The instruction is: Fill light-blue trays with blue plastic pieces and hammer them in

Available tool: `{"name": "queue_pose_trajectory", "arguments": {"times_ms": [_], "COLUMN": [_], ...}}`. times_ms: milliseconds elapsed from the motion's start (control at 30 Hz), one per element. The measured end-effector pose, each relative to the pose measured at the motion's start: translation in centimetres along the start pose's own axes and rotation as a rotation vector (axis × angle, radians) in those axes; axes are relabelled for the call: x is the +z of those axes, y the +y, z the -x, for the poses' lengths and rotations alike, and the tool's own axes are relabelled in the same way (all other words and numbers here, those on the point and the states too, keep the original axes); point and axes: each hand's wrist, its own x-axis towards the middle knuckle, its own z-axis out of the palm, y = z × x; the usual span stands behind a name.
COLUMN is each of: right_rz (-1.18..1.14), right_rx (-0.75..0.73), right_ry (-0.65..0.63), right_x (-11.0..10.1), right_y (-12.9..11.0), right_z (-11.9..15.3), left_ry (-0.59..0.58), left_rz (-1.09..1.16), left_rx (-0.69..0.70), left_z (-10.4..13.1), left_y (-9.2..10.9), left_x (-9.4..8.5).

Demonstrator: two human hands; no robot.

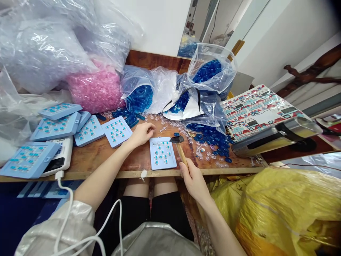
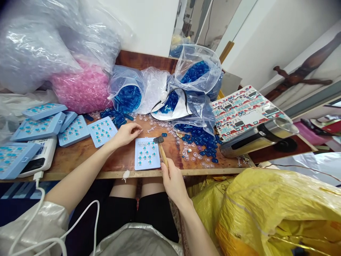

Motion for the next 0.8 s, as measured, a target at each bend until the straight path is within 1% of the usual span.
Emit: {"name": "queue_pose_trajectory", "arguments": {"times_ms": [33, 100, 133, 200, 333, 467, 567, 700, 800], "right_rz": [-0.005, -0.022, -0.031, -0.042, -0.028, -0.027, -0.025, -0.022, -0.023], "right_rx": [0.008, 0.022, 0.028, 0.036, 0.051, 0.064, 0.051, 0.025, 0.02], "right_ry": [0.01, 0.025, 0.03, 0.035, 0.036, 0.032, 0.025, 0.012, 0.008], "right_x": [-0.1, -0.2, -0.2, -0.3, -0.5, -0.5, -0.3, 0.0, 0.2], "right_y": [0.1, 0.2, 0.3, 0.3, 0.4, 0.5, 0.5, 0.2, 0.3], "right_z": [0.1, 0.1, 0.2, 0.3, 0.5, 0.7, 0.6, 0.4, 0.3], "left_ry": [-0.022, -0.11, -0.156, -0.206, -0.181, -0.2, -0.152, -0.071, -0.07], "left_rz": [0.08, 0.205, 0.225, 0.164, -0.019, -0.047, 0.034, 0.067, 0.055], "left_rx": [-0.012, 0.002, 0.025, 0.077, 0.133, 0.131, 0.076, -0.067, -0.087], "left_z": [0.5, 1.2, 1.5, 1.7, 1.8, 2.1, 2.5, 2.6, 2.5], "left_y": [0.8, 2.4, 3.0, 3.8, 4.0, 3.9, 4.1, 4.2, 4.2], "left_x": [0.1, 0.5, 0.7, 1.2, 1.8, 1.7, 1.9, 2.5, 2.8]}}
